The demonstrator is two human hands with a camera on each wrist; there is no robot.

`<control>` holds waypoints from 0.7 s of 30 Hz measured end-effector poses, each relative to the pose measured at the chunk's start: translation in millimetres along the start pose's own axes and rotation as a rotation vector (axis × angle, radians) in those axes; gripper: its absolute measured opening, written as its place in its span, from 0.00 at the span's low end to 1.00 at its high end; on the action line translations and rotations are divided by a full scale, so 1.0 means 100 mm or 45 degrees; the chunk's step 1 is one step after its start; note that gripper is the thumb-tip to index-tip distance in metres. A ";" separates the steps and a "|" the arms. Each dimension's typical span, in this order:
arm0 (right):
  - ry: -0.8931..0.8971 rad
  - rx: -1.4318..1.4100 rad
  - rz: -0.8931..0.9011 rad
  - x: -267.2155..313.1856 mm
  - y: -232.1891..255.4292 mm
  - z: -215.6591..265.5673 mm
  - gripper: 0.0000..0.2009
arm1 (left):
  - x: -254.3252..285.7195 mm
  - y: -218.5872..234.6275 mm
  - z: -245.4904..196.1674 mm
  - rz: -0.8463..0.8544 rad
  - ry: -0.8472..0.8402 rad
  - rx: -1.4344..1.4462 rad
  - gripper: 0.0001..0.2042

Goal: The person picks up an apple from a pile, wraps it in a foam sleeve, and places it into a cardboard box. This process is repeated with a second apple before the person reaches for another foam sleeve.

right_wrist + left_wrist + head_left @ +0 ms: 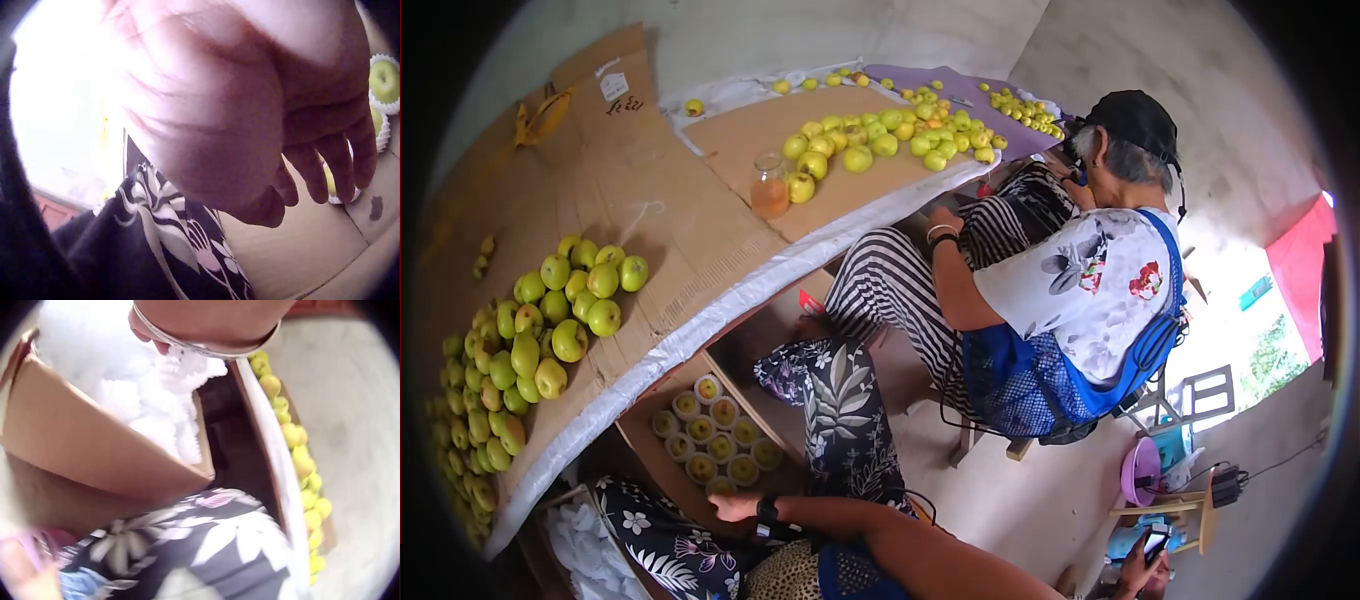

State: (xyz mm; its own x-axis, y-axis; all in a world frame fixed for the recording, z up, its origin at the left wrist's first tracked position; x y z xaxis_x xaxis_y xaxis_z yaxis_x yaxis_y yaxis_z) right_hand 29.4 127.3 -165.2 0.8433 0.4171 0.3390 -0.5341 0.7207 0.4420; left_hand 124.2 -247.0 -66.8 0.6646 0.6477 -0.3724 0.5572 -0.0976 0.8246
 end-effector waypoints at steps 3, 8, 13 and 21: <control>0.335 -0.635 -0.023 -0.16 0.21 0.49 0.18 | 0.05 -0.06 -0.31 0.149 0.112 0.376 0.18; 0.181 -1.392 0.267 0.06 0.45 1.06 0.19 | 0.64 -0.55 -1.93 0.963 0.003 1.180 0.18; 0.196 -1.047 0.028 0.09 0.63 0.69 0.14 | 1.01 -1.11 -2.29 1.060 0.327 1.445 0.14; 0.120 -0.868 -0.024 0.14 0.53 0.64 0.11 | 1.12 -1.05 -2.39 0.993 0.208 1.444 0.15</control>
Point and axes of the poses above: each hand's wrist, its own x-axis away from the middle knuckle, its own y-axis out of the back of the hand, z = x × y, the point moved 10 cm from there along -x, towards the middle knuckle, and after that the axes turned 12 degrees about -z, right-handed, at the moved point
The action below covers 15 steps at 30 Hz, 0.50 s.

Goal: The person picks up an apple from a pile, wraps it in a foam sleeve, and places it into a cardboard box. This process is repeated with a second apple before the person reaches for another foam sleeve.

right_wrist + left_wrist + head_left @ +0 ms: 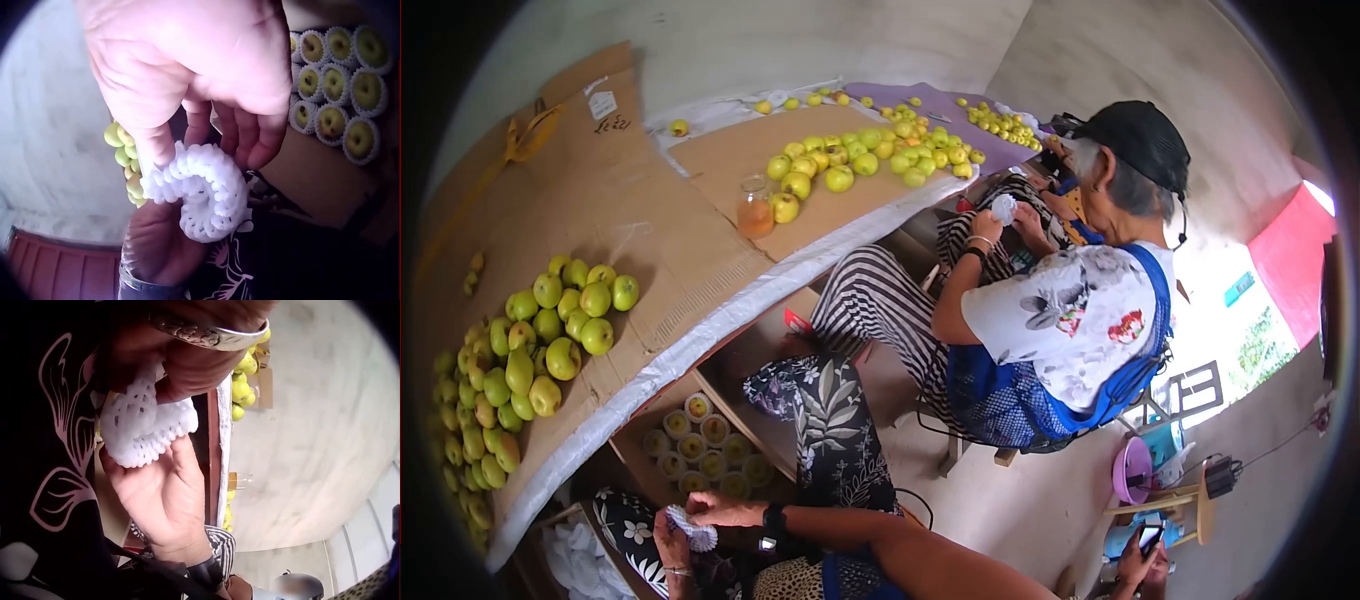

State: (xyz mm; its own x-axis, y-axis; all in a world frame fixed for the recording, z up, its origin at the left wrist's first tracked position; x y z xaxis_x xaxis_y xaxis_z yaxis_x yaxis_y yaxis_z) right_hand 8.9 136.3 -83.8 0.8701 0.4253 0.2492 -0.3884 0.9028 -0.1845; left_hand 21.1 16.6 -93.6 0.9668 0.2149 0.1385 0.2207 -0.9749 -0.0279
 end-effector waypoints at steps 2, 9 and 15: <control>0.076 0.054 -0.075 -0.02 0.05 -0.04 0.13 | 0.01 0.05 -0.03 -0.112 0.004 0.147 0.14; 0.105 0.100 -0.170 -0.01 0.23 0.03 0.13 | 0.02 0.10 -0.18 -0.197 -0.105 0.233 0.10; 0.255 0.216 -0.432 -0.02 0.41 0.09 0.10 | 0.09 -0.14 -0.32 -0.082 0.151 0.137 0.09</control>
Point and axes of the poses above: each hand's wrist, its own x-axis away from the middle knuckle, its own y-axis out of the back of the hand, z = x × y, the point moved 10 cm from there along -x, towards the middle knuckle, and after that the axes turned 12 degrees about -z, right-handed, at the moved point
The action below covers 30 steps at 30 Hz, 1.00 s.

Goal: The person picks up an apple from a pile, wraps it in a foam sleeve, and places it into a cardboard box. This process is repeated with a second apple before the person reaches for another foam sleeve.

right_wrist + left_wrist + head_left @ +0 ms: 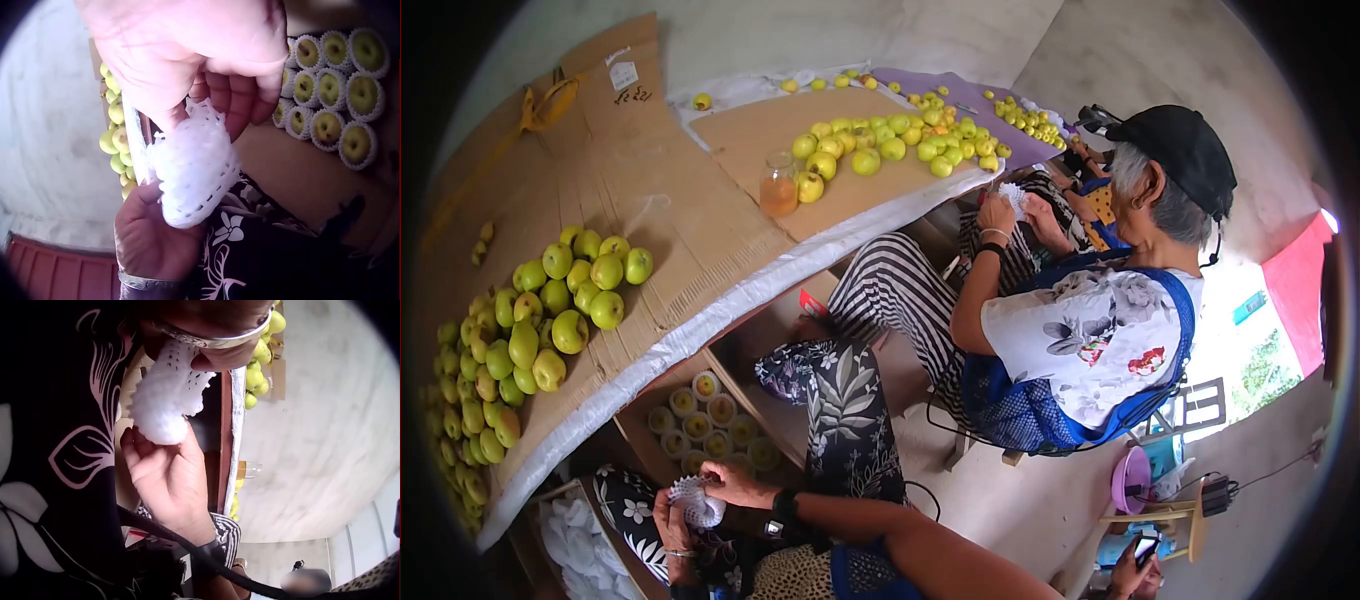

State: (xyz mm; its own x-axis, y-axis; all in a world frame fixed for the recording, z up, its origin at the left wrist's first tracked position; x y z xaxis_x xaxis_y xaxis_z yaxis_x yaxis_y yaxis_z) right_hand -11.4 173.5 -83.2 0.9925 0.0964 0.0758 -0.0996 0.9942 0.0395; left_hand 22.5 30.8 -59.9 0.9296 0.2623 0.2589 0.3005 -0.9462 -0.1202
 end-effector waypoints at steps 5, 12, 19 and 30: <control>0.138 0.276 0.062 0.02 0.04 0.33 0.08 | -0.06 -0.11 0.11 0.084 -0.117 -0.157 0.13; 0.354 0.246 -0.064 0.03 0.16 0.52 0.08 | -0.07 0.03 -0.05 -0.078 -0.527 -0.801 0.10; 0.324 0.306 -0.028 0.08 0.09 0.51 0.12 | -0.01 -0.07 -0.19 -0.100 -0.691 -0.973 0.10; -0.092 0.298 0.410 0.13 -0.12 0.20 0.19 | 0.00 -0.06 -0.27 -0.282 -0.713 -1.047 0.09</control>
Point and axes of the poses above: each hand's wrist, its own x-axis away from the middle knuckle, its own y-axis out of the back of the hand, z = x × y, the point moved 10 cm from there along -x, towards the middle knuckle, and after that the axes turned 12 degrees about -z, right-handed, at the moved point
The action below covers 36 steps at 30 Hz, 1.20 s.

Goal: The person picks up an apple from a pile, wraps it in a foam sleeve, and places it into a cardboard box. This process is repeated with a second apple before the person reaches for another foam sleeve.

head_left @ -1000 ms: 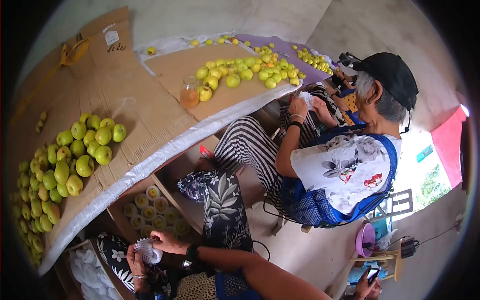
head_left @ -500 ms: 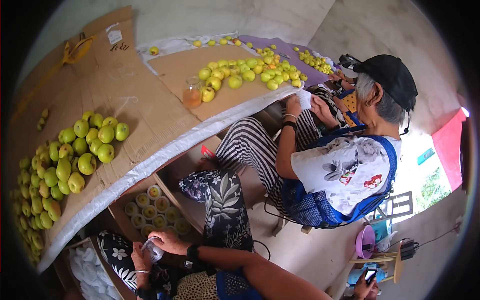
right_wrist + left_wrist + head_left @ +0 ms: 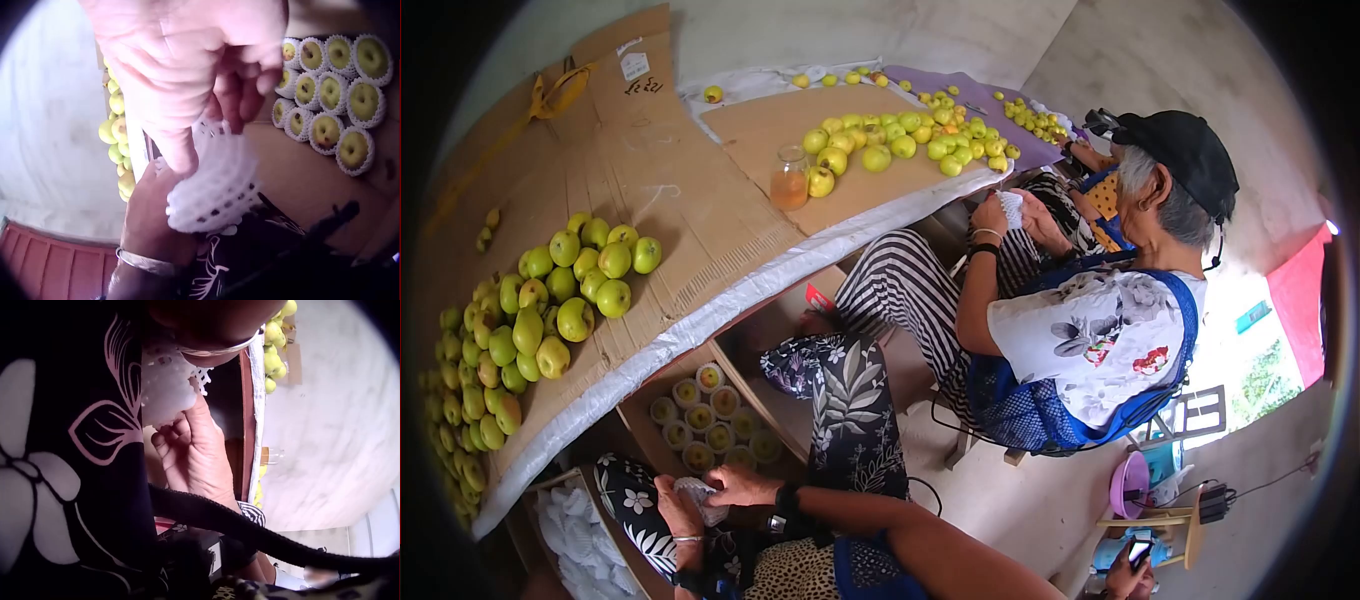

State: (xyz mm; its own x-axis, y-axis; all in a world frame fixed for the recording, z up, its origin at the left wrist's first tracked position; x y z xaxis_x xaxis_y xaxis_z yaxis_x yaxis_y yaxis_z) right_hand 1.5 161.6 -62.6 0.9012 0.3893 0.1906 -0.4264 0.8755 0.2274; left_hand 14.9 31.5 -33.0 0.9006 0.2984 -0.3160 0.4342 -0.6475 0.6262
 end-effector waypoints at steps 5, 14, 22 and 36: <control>-0.185 -0.403 0.097 -0.02 -0.25 -0.32 0.22 | 0.03 -0.11 -0.09 0.187 0.097 -0.106 0.09; -0.092 0.015 -0.477 -0.16 0.02 -0.75 0.24 | 0.10 -0.32 -0.04 0.400 0.101 0.300 0.18; 0.022 0.154 -0.581 -0.06 0.34 -0.26 0.17 | 0.07 -0.23 -0.09 0.267 -0.034 -0.018 0.17; -0.212 -0.532 -0.081 -0.18 -0.29 -0.94 0.20 | 0.14 -0.25 -0.08 0.118 -0.287 0.116 0.16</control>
State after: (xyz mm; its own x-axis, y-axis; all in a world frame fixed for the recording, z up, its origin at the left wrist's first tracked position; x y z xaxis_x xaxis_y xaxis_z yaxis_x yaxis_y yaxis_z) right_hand 4.9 156.0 -162.7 0.8850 0.3099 0.3474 -0.2719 0.9498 -0.1547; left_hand 16.9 57.5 -47.3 0.9054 0.0776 -0.4175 0.3373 -0.7285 0.5963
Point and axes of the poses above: each hand's wrist, its own x-axis away from the middle knuckle, its own y-axis out of the back of the hand, z = x × y, the point moved 10 cm from there along -x, towards the middle knuckle, and after that the axes turned 12 degrees about -z, right-handed, at the moved point
